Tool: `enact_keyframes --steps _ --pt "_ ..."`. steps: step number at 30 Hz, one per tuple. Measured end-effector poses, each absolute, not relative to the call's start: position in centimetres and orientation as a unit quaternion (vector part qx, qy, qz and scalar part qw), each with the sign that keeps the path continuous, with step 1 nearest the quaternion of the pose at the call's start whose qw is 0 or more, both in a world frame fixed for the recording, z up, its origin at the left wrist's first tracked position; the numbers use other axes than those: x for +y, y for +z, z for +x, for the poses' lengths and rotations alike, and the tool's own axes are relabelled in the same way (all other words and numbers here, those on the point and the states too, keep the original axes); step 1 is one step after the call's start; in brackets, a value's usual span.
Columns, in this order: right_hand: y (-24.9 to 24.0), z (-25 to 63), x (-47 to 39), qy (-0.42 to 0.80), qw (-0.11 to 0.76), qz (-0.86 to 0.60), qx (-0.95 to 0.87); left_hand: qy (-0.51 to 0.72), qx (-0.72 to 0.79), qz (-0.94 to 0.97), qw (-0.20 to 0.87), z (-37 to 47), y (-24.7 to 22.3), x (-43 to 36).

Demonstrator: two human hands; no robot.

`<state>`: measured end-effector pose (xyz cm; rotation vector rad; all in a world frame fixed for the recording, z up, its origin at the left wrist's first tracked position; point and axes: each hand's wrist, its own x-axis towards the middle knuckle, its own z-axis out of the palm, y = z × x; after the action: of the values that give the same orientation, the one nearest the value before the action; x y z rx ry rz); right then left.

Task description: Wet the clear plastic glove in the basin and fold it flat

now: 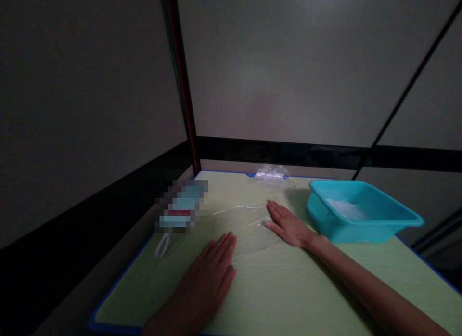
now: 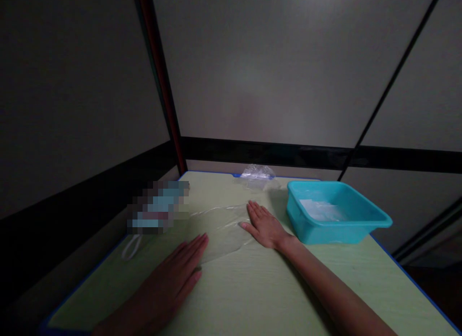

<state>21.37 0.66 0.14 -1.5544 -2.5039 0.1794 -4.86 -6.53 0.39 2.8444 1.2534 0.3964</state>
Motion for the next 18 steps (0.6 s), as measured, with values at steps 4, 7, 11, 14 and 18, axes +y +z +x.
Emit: enact_keyframes --steps 4,7,11,14,18 --pt "0.3 21.8 2.6 0.083 0.084 -0.472 -0.874 0.114 0.416 0.902 -0.014 -3.9 0.1 -7.7" --pt "0.5 21.8 3.6 0.126 0.103 -0.436 -0.885 0.114 0.435 0.893 -0.023 -3.0 -0.2 -8.5" --pt "0.8 21.7 4.3 0.176 0.144 -0.418 -0.879 0.148 0.457 0.876 -0.028 -2.2 -0.4 -9.1" --pt "1.4 21.8 4.3 0.202 0.192 -0.431 -0.858 0.157 0.462 0.873 -0.017 -2.1 -0.2 -9.3" --pt "2.4 21.9 4.1 0.240 0.299 -0.481 -0.788 0.155 0.440 0.885 0.000 -2.8 0.5 -9.0"
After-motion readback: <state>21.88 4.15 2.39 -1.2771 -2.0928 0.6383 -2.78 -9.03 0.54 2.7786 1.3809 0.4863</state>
